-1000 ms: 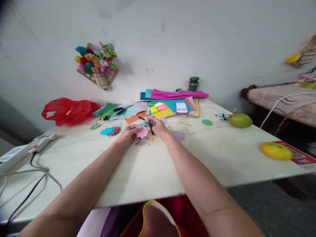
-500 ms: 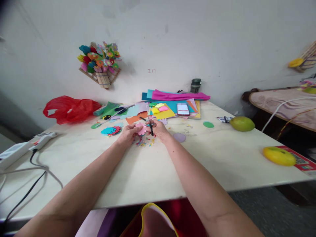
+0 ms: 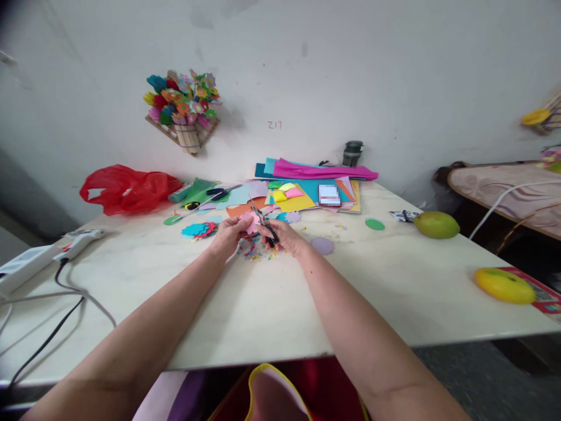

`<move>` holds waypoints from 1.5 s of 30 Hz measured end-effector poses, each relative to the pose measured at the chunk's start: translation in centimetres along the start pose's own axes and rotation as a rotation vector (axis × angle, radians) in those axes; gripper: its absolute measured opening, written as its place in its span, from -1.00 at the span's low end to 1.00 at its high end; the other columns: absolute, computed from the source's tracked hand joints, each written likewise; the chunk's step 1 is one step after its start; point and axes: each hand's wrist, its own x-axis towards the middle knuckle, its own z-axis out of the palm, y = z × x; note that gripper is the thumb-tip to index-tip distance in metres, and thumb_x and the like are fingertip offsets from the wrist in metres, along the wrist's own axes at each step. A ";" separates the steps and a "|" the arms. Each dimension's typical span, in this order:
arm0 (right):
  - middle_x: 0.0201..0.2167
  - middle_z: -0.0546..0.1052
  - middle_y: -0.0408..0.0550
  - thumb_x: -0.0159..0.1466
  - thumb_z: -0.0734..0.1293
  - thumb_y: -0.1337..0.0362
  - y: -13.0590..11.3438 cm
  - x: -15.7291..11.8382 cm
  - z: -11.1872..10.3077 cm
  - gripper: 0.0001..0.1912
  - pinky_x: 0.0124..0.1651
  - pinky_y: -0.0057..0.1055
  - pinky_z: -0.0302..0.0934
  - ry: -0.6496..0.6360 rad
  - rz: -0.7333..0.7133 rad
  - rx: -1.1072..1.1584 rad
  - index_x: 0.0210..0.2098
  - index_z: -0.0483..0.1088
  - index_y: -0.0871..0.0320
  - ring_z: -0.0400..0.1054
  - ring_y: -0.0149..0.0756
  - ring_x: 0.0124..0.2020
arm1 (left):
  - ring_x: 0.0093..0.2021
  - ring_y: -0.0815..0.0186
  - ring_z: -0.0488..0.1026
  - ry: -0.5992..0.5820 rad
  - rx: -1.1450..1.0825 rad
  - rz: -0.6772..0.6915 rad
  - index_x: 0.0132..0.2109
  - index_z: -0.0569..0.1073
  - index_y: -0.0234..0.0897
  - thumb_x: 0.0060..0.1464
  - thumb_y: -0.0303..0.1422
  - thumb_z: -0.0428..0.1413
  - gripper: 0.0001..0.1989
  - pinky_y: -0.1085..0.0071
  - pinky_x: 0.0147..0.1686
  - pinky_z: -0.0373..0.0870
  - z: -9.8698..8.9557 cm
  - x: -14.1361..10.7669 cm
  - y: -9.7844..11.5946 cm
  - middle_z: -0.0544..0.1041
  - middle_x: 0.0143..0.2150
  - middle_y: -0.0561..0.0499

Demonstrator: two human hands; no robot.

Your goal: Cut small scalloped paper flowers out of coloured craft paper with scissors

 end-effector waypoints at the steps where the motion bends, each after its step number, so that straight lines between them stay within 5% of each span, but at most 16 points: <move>1: -0.56 0.46 -0.13 0.11 0.39 -0.02 0.0 0.0 0.0 -0.62 -0.76 -0.61 -0.04 0.004 0.007 -0.002 -0.41 0.31 0.20 0.32 -0.49 -0.65 | -0.53 0.41 0.40 0.015 -0.008 0.012 -0.45 0.52 -0.36 -0.30 -0.18 0.36 -0.66 0.47 -0.46 0.33 0.0 0.0 0.0 0.52 -0.52 0.00; 45: -0.65 0.35 -0.25 0.01 0.47 0.11 0.1 0.1 0.3 -0.65 -0.72 -0.62 -0.11 0.030 0.013 -0.055 -0.40 0.31 0.19 0.19 -0.54 -0.69 | -0.46 0.37 0.46 0.087 -0.111 -0.024 -0.41 0.55 -0.38 -0.31 -0.36 0.34 -0.76 0.47 -0.41 0.37 0.1 0.3 -0.3 0.55 -0.46 -0.05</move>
